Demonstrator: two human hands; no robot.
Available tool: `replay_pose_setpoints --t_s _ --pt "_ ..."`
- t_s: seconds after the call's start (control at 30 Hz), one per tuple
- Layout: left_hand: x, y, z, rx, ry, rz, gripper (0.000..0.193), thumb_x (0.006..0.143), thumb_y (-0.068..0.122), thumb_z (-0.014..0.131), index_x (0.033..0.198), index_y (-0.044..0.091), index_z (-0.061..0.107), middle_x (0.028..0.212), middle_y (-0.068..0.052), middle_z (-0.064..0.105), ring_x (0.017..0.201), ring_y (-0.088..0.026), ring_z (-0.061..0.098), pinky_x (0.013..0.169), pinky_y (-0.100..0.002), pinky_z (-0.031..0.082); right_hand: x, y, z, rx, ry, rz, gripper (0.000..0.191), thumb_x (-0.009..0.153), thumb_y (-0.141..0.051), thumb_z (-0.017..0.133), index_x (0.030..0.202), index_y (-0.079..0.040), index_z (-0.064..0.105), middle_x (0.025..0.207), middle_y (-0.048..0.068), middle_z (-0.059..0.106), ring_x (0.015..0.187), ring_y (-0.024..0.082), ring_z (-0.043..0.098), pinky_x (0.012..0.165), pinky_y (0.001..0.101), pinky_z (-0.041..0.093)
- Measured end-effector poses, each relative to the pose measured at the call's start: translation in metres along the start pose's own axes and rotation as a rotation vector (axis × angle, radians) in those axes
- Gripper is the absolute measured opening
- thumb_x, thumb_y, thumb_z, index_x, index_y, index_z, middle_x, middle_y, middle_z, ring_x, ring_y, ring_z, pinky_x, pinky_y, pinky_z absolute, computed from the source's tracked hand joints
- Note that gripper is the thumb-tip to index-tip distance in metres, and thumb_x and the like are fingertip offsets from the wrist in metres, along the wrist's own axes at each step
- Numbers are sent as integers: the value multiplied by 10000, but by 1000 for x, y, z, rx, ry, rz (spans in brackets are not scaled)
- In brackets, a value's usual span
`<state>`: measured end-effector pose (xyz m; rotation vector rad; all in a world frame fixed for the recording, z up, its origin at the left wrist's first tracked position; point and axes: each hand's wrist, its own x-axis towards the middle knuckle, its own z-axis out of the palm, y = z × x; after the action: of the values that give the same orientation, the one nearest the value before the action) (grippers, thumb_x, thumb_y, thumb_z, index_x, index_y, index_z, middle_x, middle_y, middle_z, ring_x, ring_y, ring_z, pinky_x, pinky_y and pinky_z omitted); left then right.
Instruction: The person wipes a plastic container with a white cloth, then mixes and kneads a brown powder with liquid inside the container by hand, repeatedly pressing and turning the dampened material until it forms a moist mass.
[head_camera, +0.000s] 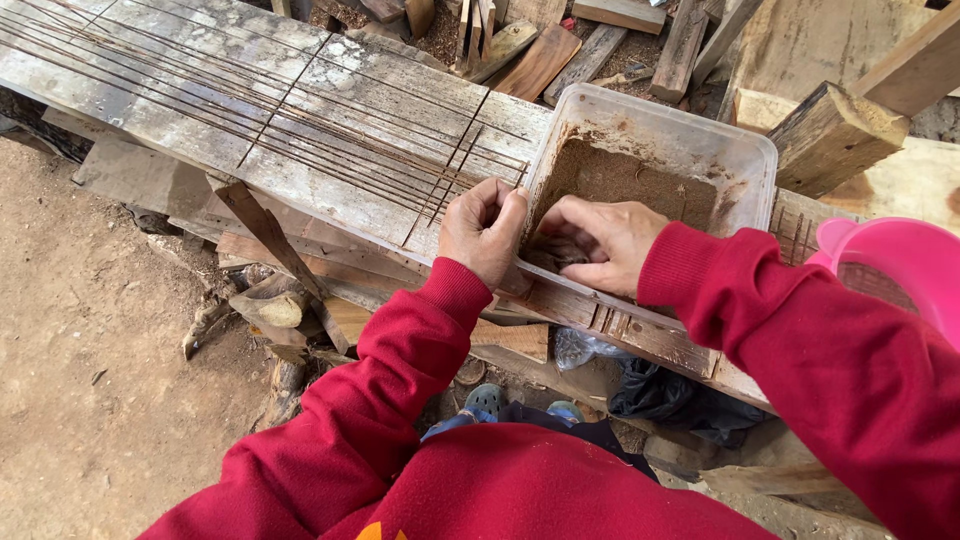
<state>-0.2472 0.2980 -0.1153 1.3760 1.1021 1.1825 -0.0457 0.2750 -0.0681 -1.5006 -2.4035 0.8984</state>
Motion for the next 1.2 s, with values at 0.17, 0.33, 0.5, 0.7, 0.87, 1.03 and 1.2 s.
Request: replay_pose_setpoints --t_s 0.17,0.33,0.5,0.7,0.87,1.03,1.2 --pt "2 -2 0 -35 -20 -53 336 978 238 640 702 61 565 583 85 497 527 -15 408 472 -238 343 1 -6 -24 -9 -1 339 348 846 -268 753 1173 -163 698 1033 54 808 881 190 789 797 344 641" --pt "3 -6 1 -44 -21 -16 328 986 232 645 714 65 571 599 92 498 547 -6 411 480 -232 340 -11 4 -56 61 160 350 392 939 -240 645 1330 -216 639 1219 19 749 981 153 735 842 348 607" --pt "4 -8 0 -40 -27 -7 327 988 219 645 709 69 567 602 93 492 551 -5 412 486 -230 344 -20 21 -43 -455 154 169 449 1005 -100 511 1428 -204 619 1416 70 655 941 330 685 818 435 593" --pt "3 -8 0 -68 -31 9 327 989 214 644 708 74 556 614 99 483 562 -1 400 492 -228 339 -21 21 -23 -299 55 -64 552 853 -16 512 1395 -100 576 1449 189 587 1139 314 641 967 466 538" --pt "4 -6 0 -45 -25 -12 331 980 219 642 697 73 553 592 99 475 538 -4 388 474 -233 324 -21 20 -48 -362 182 283 165 1004 -214 586 1110 -148 693 1101 42 741 892 175 735 840 360 655" --pt "3 -6 0 -44 -18 4 337 979 216 644 692 71 543 600 98 460 553 -3 380 481 -235 318 -27 13 -27 -364 222 175 163 884 -228 746 1000 -129 690 937 61 708 789 181 705 735 364 601" --pt "4 -7 0 -35 -19 12 337 982 211 645 693 68 547 604 95 463 558 -6 382 487 -232 327 -16 2 -15 -141 288 296 426 809 -208 796 1169 -63 620 923 84 758 807 205 736 749 352 590"
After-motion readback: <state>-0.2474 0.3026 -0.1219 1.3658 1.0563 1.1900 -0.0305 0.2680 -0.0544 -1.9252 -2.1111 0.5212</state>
